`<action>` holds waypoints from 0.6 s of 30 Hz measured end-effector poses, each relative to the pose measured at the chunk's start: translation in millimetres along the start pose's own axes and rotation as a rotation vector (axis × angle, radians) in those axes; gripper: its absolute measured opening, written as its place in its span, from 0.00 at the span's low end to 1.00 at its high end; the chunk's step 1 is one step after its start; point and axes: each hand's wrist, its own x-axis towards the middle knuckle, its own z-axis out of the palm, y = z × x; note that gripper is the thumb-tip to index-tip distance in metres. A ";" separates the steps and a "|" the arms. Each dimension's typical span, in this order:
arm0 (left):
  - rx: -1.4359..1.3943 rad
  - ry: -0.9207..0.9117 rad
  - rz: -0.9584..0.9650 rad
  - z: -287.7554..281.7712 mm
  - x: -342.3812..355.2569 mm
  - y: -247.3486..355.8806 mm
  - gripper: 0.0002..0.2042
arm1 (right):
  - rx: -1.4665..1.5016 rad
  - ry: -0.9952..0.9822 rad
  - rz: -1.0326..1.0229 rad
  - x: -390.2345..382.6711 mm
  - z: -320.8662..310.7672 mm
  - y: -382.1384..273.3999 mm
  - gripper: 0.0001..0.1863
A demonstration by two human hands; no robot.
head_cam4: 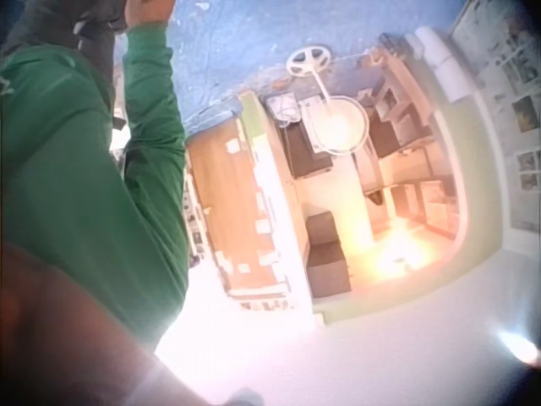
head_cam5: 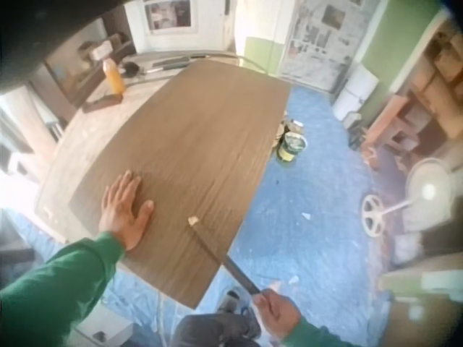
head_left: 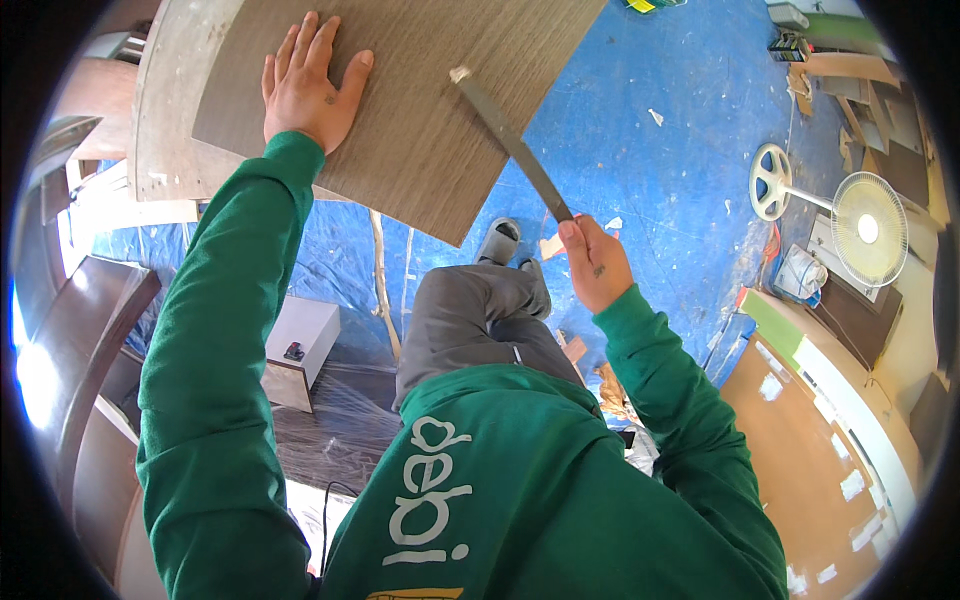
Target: The person scrapes a wooden board with a chisel, removing small pieces of material. They repeatedly scrape different areas of the board and occasionally wipe it with their hand.
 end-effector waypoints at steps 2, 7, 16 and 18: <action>-0.013 0.011 0.020 -0.3 0.3 -1.5 0.32 | 0.061 0.132 -0.106 20.1 -3.5 -2.1 0.27; -0.020 -0.008 0.013 -2.2 0.3 -3.2 0.32 | 0.130 0.241 -0.135 102.8 -26.3 -4.0 0.28; -0.005 0.022 0.045 2.1 -0.1 -4.7 0.32 | 0.013 0.098 -0.072 17.9 -9.3 9.0 0.24; -0.006 0.020 0.045 1.0 0.1 -4.3 0.32 | 0.070 0.181 0.017 61.3 -21.4 -4.8 0.25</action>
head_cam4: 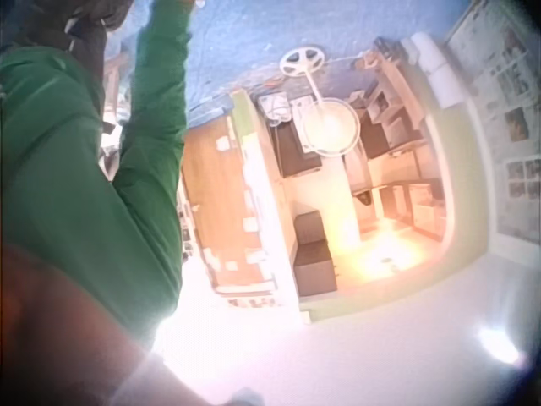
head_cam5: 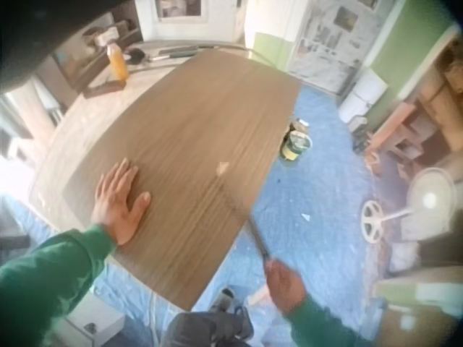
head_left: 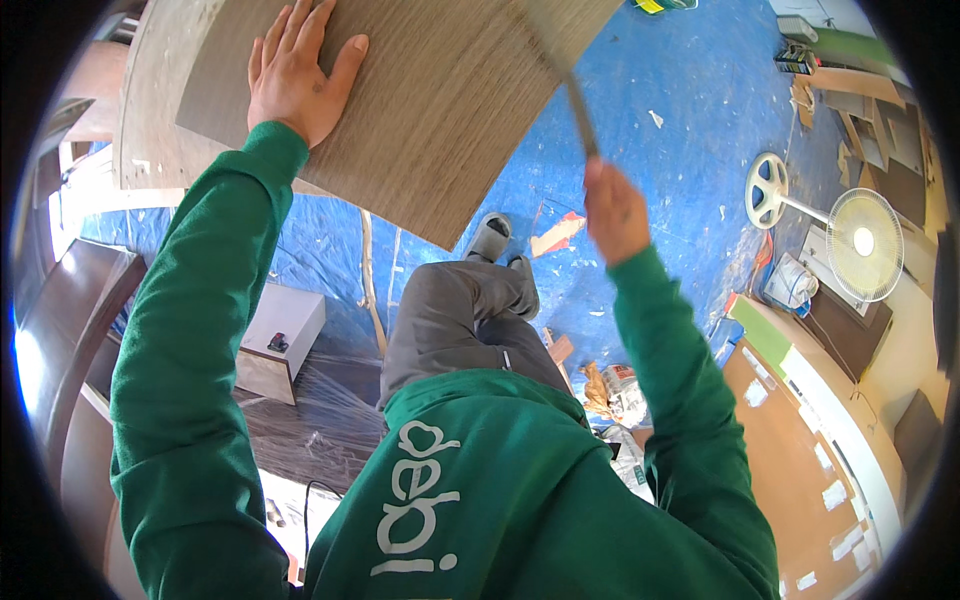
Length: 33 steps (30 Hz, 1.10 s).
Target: The person scrapes a wooden board with a chisel, removing small pieces of material. They repeatedly scrape different areas of the board and occasionally wipe it with their hand.
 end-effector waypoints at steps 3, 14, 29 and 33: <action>-0.006 0.008 0.007 -1.4 0.3 0.6 0.32 | 0.208 -0.020 -0.024 51.0 -20.6 -20.9 0.26; -0.018 0.039 0.032 -4.3 2.2 3.3 0.31 | 0.156 -0.130 -0.122 -54.5 -20.3 11.1 0.19; -0.092 -0.206 -0.166 -42.4 10.3 34.6 0.32 | 0.095 -0.055 -0.228 -9.0 -17.4 11.0 0.14; -0.070 -0.227 -0.180 -44.6 12.9 35.8 0.32 | 0.039 -0.054 -0.192 -56.2 -12.8 14.1 0.15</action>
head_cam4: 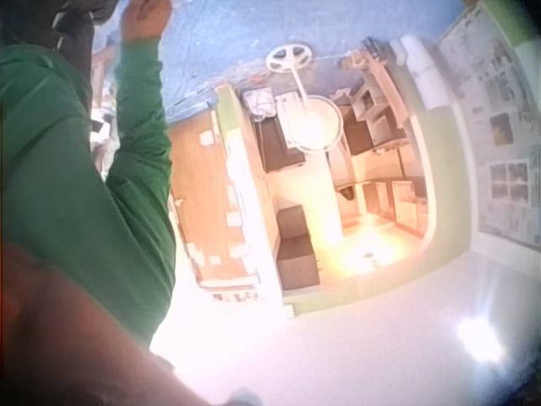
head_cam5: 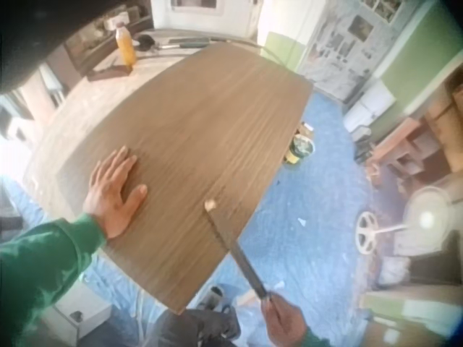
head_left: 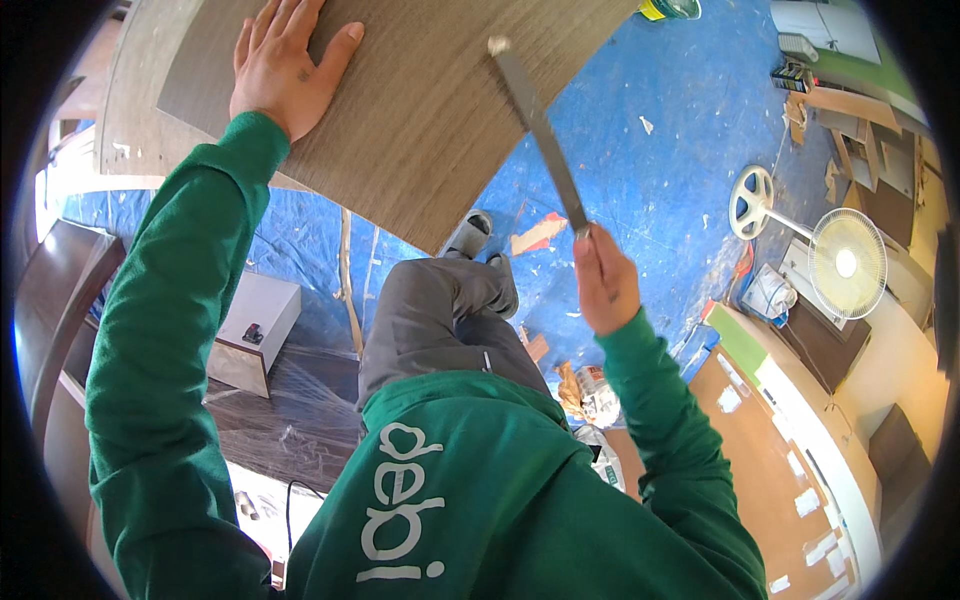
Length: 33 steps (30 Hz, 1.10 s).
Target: The person scrapes a wooden board with a chisel, removing small pieces of material. They repeatedly scrape different areas of the board and occasionally wipe it with their hand.
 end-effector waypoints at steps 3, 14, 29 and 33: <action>-0.008 -0.002 -0.008 -0.9 -0.2 1.7 0.32 | 0.080 0.000 0.018 7.4 1.5 -9.4 0.16; 0.074 0.269 0.213 37.7 5.6 -34.1 0.30 | 0.041 -0.029 0.128 30.6 3.9 -25.5 0.18; 0.075 0.224 0.173 40.9 2.2 -37.5 0.30 | 0.149 0.034 0.039 65.6 -5.6 -5.3 0.18; 0.066 0.231 0.186 35.5 3.2 -33.8 0.31 | 0.273 0.172 0.088 171.3 -53.5 -19.3 0.24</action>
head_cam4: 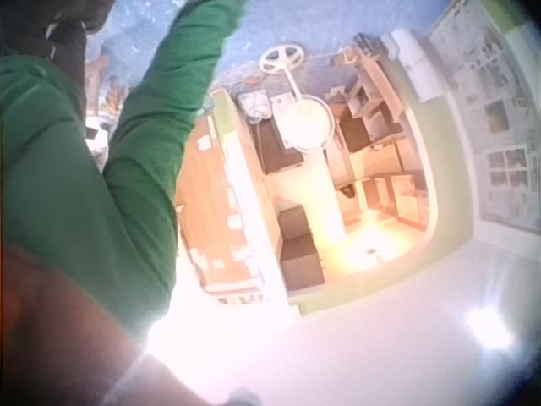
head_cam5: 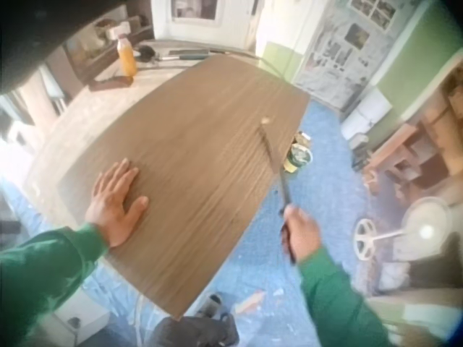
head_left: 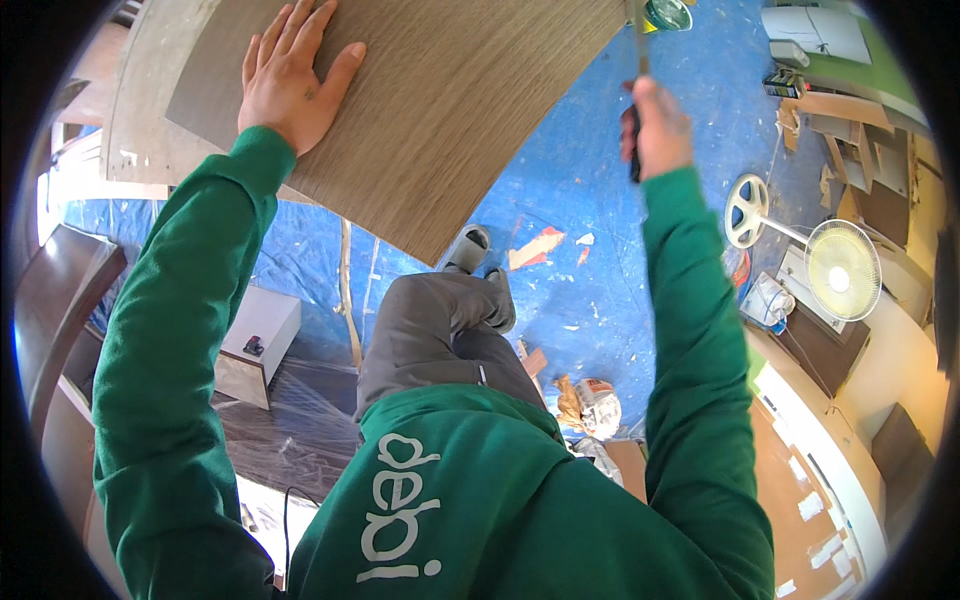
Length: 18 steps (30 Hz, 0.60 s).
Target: The person scrapes a wooden board with a chisel, removing small pieces of material. They repeatedly scrape different areas of the board and occasionally wipe it with their hand.
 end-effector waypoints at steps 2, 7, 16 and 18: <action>0.008 -0.017 -0.005 -6.9 2.3 4.8 0.31 | 0.146 0.039 0.012 28.3 -15.5 -14.1 0.25; -0.108 -0.218 -0.185 -29.9 4.0 21.4 0.32 | 0.360 -0.021 -0.094 -11.3 -24.6 -28.5 0.21; -0.081 -0.194 -0.137 -31.1 5.5 21.5 0.33 | 0.119 -0.046 -0.102 -46.1 22.0 -21.1 0.15; -0.082 -0.187 -0.137 -29.0 4.9 19.9 0.33 | 0.069 -0.114 -0.073 -65.6 24.0 -16.1 0.14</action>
